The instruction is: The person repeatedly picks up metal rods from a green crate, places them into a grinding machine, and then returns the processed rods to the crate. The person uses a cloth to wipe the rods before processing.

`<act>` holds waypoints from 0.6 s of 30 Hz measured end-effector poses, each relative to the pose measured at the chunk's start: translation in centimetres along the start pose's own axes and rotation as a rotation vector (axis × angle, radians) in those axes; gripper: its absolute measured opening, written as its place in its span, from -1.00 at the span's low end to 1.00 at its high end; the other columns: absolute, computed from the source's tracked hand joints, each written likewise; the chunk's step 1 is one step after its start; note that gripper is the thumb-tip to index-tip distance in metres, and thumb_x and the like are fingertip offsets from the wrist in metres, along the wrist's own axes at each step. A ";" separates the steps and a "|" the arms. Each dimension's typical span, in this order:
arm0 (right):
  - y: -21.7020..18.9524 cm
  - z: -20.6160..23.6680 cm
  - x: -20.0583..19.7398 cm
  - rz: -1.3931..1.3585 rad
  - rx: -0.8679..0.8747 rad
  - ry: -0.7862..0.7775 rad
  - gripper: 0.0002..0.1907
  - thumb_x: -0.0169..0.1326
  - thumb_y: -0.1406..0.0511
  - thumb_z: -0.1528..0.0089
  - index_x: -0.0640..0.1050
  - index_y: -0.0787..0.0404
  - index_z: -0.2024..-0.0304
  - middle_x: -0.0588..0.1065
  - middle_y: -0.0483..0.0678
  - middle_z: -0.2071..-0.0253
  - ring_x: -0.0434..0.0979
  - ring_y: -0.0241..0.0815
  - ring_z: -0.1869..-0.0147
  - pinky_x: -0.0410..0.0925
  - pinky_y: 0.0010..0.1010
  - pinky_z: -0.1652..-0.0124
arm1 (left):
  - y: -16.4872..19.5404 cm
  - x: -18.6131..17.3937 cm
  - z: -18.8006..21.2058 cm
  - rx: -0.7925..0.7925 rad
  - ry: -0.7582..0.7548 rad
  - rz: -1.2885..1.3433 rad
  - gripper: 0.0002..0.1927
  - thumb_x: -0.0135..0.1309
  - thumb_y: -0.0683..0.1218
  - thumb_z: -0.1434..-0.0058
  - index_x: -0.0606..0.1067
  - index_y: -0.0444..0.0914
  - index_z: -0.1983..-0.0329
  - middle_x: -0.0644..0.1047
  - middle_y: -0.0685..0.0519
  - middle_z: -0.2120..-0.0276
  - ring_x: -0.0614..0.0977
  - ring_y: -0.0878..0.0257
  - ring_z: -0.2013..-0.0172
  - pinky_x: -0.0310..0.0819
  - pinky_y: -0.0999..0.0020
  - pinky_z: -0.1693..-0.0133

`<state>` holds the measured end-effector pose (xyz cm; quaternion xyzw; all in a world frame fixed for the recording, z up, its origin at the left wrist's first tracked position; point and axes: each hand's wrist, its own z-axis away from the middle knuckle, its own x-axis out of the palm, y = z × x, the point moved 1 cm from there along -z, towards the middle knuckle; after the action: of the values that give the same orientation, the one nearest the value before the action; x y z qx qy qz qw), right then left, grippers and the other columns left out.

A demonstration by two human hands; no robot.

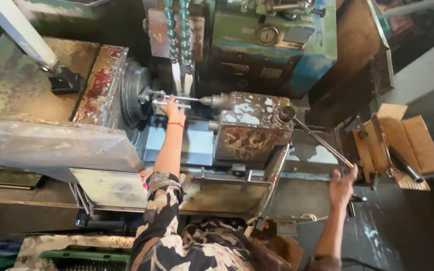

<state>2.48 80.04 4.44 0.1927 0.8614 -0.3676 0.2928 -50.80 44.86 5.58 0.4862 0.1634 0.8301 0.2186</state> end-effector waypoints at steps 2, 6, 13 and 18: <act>2.0 4.4 0.3 -0.142 0.338 0.053 -0.59 0.04 0.08 -0.48 0.39 0.35 0.06 0.43 0.15 0.29 0.39 0.05 0.33 0.29 -0.06 0.34 | 0.4 1.3 0.4 0.036 0.078 -0.010 -0.57 0.16 -0.26 -0.23 0.21 -0.13 -0.01 0.35 0.06 0.17 0.50 0.16 0.24 0.46 0.12 0.18; 3.9 20.6 2.9 -0.638 0.899 0.328 -0.73 0.24 0.20 -0.32 0.44 0.19 0.24 0.48 -0.17 0.33 0.43 -0.38 0.35 0.38 -0.40 0.39 | 1.2 2.8 4.0 0.223 -0.377 0.091 -0.76 0.16 -0.19 -0.30 0.31 -0.20 0.35 0.31 0.12 0.57 0.36 0.28 0.62 0.29 0.34 0.55; 1.4 29.7 2.9 -0.830 1.450 0.017 -0.61 0.22 0.12 -0.39 0.43 0.29 0.22 0.39 -0.14 0.33 0.29 -0.26 0.34 0.24 -0.28 0.40 | 6.9 -7.2 17.9 0.148 -0.700 -0.526 -0.77 0.14 0.01 -0.36 0.47 -0.20 0.34 0.34 0.25 0.62 0.29 0.48 0.65 0.10 0.48 0.60; -1.0 28.9 2.2 -0.869 1.437 -0.043 -0.66 0.15 0.05 -0.44 0.48 0.18 0.12 0.39 -0.17 0.36 0.29 -0.27 0.38 0.20 -0.28 0.42 | 11.5 -18.2 20.0 0.322 -0.734 -0.786 -0.75 0.23 0.00 -0.30 0.50 -0.21 0.41 0.38 0.29 0.57 0.30 0.51 0.56 0.10 0.46 0.53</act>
<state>10.78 58.01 -12.56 -0.0237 0.4095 -0.9105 -0.0524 -27.68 26.70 7.26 0.6729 0.3703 0.4271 0.4771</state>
